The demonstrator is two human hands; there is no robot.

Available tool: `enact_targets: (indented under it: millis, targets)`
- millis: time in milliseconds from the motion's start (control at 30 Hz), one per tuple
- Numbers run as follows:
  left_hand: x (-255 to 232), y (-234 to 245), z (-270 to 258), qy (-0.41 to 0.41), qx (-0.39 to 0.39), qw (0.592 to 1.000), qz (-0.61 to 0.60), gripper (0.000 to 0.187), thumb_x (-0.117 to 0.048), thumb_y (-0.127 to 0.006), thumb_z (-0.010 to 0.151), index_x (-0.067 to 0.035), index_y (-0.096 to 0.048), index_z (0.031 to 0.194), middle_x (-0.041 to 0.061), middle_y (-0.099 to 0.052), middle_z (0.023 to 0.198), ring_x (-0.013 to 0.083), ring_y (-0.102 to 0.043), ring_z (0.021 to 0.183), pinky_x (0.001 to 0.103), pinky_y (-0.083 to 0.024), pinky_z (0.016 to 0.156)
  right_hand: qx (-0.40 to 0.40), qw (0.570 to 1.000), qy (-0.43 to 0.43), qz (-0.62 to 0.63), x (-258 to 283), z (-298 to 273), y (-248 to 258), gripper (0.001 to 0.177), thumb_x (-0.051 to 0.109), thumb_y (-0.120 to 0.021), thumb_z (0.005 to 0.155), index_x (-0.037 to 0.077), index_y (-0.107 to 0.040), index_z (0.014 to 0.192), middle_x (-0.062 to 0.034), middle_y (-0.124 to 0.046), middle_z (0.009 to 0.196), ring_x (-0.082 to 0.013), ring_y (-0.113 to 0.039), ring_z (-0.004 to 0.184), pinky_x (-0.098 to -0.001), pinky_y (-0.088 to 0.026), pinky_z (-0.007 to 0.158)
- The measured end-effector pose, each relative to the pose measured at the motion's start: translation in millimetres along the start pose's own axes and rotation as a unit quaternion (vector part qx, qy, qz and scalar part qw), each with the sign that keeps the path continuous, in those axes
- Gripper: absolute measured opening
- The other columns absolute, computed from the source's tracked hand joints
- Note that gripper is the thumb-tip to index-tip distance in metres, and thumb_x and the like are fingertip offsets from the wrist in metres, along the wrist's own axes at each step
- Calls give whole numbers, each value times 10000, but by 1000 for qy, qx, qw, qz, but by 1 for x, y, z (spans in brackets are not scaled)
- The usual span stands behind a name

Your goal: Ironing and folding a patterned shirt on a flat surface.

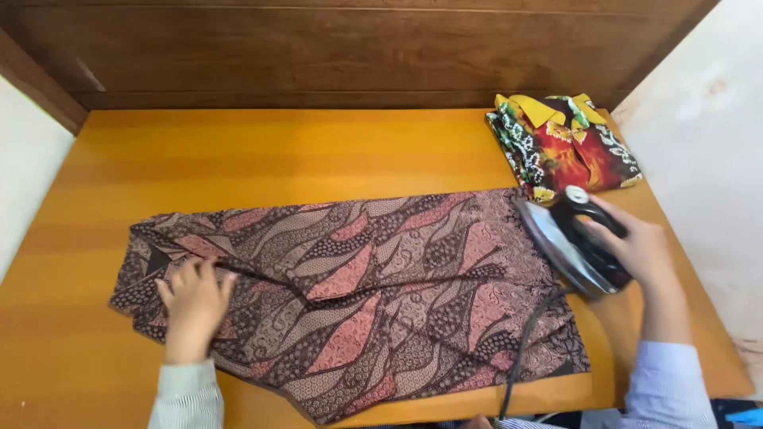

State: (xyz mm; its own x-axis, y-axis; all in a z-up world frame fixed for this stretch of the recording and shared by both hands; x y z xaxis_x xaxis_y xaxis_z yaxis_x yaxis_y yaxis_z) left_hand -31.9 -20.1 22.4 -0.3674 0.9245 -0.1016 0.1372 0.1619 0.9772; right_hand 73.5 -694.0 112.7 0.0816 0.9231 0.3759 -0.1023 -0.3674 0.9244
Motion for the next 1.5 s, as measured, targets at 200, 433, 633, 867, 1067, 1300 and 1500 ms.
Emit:
enact_targets:
  millis: [200, 433, 633, 867, 1067, 1300, 1500]
  targets:
    - [-39, -41, -45, -61, 123, 990, 41, 820, -670, -334, 884, -249, -63, 1534, 134, 69, 1616, 333, 14, 1463, 562, -63, 1172, -45, 999, -21, -8, -63, 1, 11, 524, 336, -633, 909, 297, -580, 1429, -137, -651, 1254, -310, -634, 1046, -407, -442, 871]
    - [-62, -24, -82, -205, -1, 978, -44, 441, -427, -687, 800, -137, -581, 1116, 62, -414, 1454, 255, -266, 1445, 683, -61, 1167, -73, 994, -52, -59, -75, 9, 3, 519, 450, -616, 931, 241, -617, 1406, -174, -662, 1231, -350, -617, 1077, -412, -413, 914]
    - [-24, -19, -105, -153, 61, 979, -122, 510, -505, -714, 756, -354, -614, 1233, -5, -746, 1108, 248, -516, 1222, 371, -289, 1099, -297, 891, 208, -273, -29, -13, -27, 589, 372, -789, 891, 100, -682, 1403, -164, -678, 1301, -321, -632, 1127, -450, -469, 924]
    - [94, -61, -127, -177, -68, 834, -518, 125, -145, -630, 855, -79, -574, 946, 74, -648, 1009, 176, -635, 982, 296, -473, 913, 175, 870, 456, 70, 124, -86, -97, 432, 437, -590, 887, 185, -625, 1237, -58, -620, 1260, -243, -570, 1156, -457, -423, 995]
    - [117, -54, -137, -28, -353, 698, -622, 274, -39, -622, 952, -148, -397, 1066, -2, -407, 917, 64, -472, 858, 162, -409, 882, 321, 795, 514, 25, 166, -163, -111, 845, 674, -659, 786, 207, -424, 1450, -121, -400, 1488, -349, -328, 1354, -649, -158, 1054]
    - [100, -21, -135, 62, -420, 668, -611, 187, -35, -553, 1088, -170, -442, 1155, 24, -534, 1010, 44, -432, 813, 149, -322, 679, 108, 890, 438, -63, 89, -147, -139, 730, 61, -709, 588, 170, -557, 1294, -143, -525, 1384, -349, -545, 1203, -506, -496, 930]
    - [76, 2, -118, -42, -442, 647, -620, 341, -21, -470, 1079, -138, -311, 1357, 153, -464, 923, 206, -456, 903, 385, -448, 948, 177, 947, 269, -8, -36, -119, -116, 444, 81, -655, 781, 280, -668, 1177, 41, -596, 1387, -171, -524, 1322, -473, -279, 1084]
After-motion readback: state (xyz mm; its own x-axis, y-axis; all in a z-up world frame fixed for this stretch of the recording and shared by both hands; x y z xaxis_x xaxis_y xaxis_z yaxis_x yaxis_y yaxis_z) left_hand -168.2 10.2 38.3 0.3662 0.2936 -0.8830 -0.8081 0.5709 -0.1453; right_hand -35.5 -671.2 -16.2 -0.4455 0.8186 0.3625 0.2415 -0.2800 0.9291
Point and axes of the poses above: each hand's wrist, its own z-axis towards the middle knuckle, its own y-axis out of the back of the hand, x = y × z, the point moved 3 cm from there along z, towards the middle knuckle
